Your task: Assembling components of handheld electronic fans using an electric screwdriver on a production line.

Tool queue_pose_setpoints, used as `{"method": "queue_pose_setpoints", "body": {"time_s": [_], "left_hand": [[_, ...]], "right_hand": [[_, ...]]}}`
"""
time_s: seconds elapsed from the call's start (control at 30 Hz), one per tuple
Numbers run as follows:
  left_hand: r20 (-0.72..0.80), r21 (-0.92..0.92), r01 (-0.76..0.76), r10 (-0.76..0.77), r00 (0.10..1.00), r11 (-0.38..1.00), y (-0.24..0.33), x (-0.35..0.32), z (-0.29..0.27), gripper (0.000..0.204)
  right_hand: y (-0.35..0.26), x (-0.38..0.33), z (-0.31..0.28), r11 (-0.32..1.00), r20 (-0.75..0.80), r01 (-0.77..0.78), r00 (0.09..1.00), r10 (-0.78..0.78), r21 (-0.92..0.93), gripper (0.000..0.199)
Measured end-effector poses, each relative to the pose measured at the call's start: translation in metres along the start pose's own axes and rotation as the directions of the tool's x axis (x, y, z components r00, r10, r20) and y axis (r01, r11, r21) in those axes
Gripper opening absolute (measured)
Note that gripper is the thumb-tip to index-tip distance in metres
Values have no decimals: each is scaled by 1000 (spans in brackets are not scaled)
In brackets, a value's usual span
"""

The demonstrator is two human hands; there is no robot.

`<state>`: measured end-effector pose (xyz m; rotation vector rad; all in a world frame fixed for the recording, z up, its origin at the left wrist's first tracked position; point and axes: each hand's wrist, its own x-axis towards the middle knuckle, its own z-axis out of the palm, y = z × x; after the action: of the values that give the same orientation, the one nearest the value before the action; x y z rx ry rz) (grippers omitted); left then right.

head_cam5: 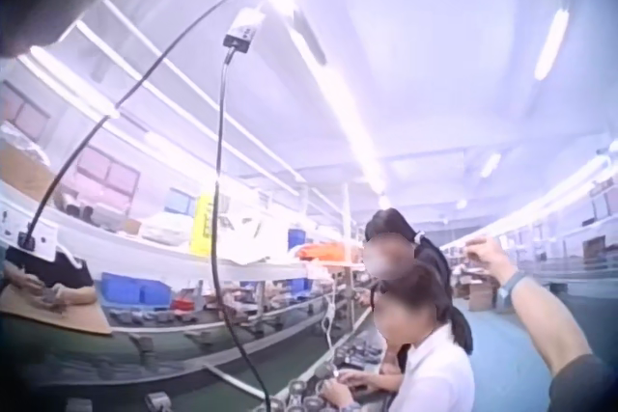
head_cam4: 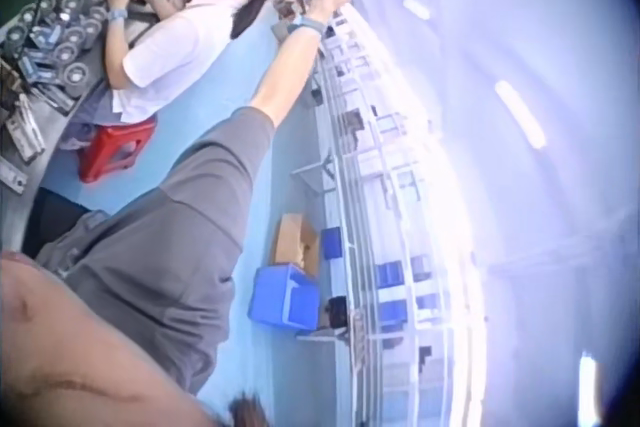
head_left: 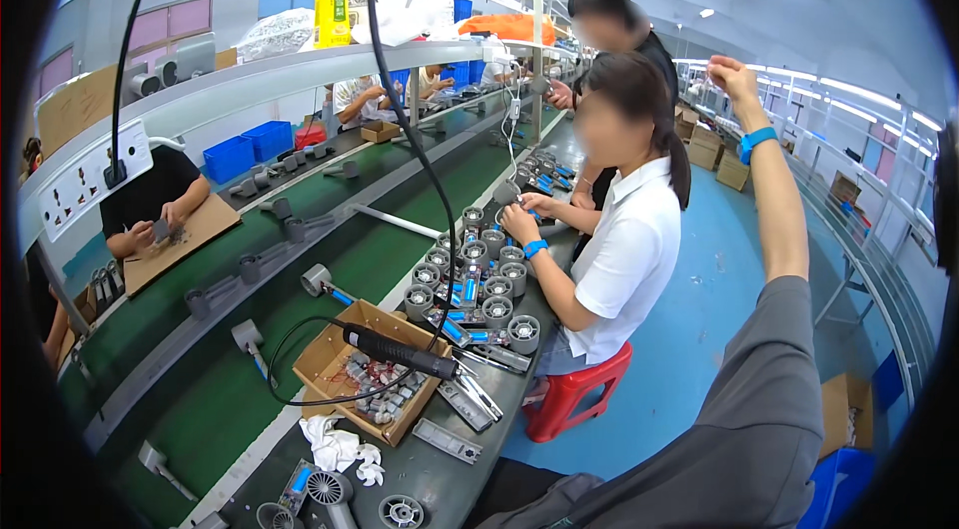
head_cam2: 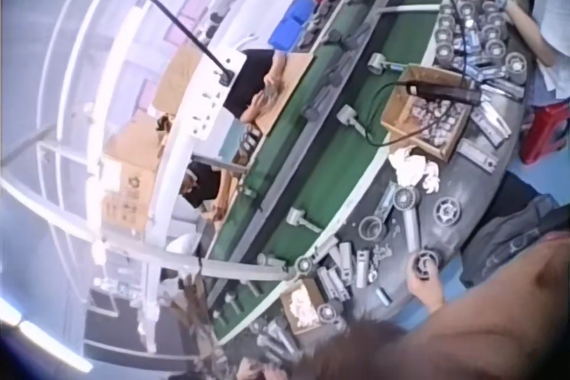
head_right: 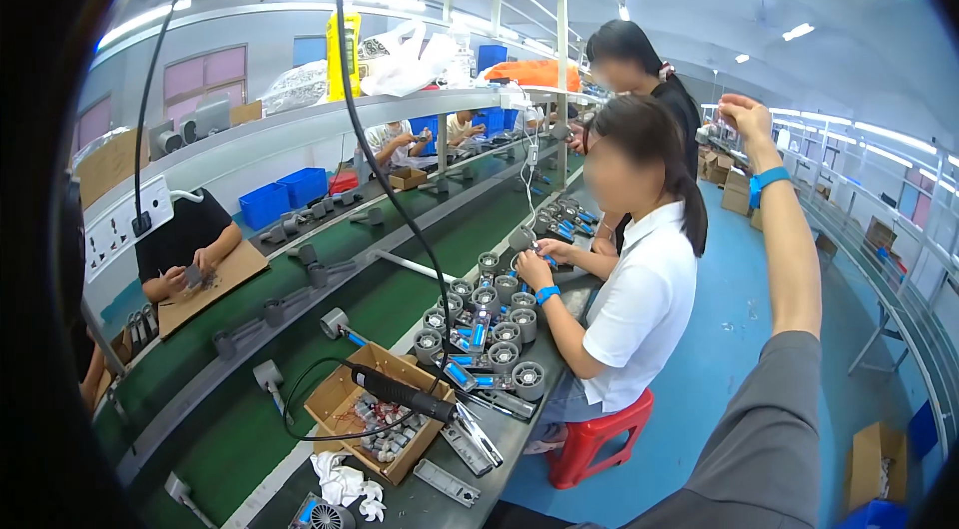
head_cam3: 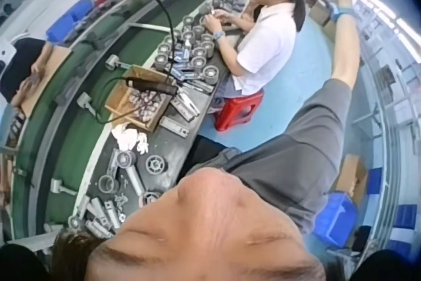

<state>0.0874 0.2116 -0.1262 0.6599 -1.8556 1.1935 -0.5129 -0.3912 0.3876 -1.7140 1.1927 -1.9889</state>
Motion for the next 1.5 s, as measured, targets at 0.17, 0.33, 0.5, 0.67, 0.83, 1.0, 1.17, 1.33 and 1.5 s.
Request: {"method": "queue_pose_setpoints", "body": {"time_s": [0.17, 0.33, 0.5, 0.67, 0.83, 1.0, 1.17, 1.33, 1.5], "left_hand": [[12, 4, 802, -802, 597, 597, 41, 88, 13, 29], [-31, 123, 958, -966, -258, -260, 71, 112, 7, 36], [78, -283, -90, 116, 990, 955, 2, -26, -3, 62], [90, -48, -145, 149, 985, 988, -10, -6, 4, 74], [61, -111, -127, 134, 989, 986, -11, -8, 7, 73], [56, 378, 924, -995, -78, -51, 72, 97, 12, 68], [-18, -36, -32, 32, 999, 999, 3, -6, 9, 67], [-120, 0, 13, -13, 993, 1000, 10, -13, 17, 63], [-115, 2, 13, -13, 993, 1000, 5, -1, 21, 61]], "right_hand": [[-17, -14, -19, 999, -13, 20, 1000, -20, 46, 24], [2, -21, -32, 999, 21, -2, 1000, 1, 37, 28], [12, -27, -29, 999, 72, 5, 997, -8, 40, 29], [4, -44, -38, 1000, 42, 20, 999, -19, -2, 27], [22, -51, -29, 997, 16, -53, 998, 52, 60, 26], [21, -69, -34, 991, 67, -69, 996, 61, 115, 27], [0, -116, -10, 975, 137, -143, 983, 121, 167, 27], [-34, -180, -9, 956, 275, -155, 958, 84, 251, 24], [-45, -234, 4, 917, 374, -277, 914, 158, 289, 18]]}}
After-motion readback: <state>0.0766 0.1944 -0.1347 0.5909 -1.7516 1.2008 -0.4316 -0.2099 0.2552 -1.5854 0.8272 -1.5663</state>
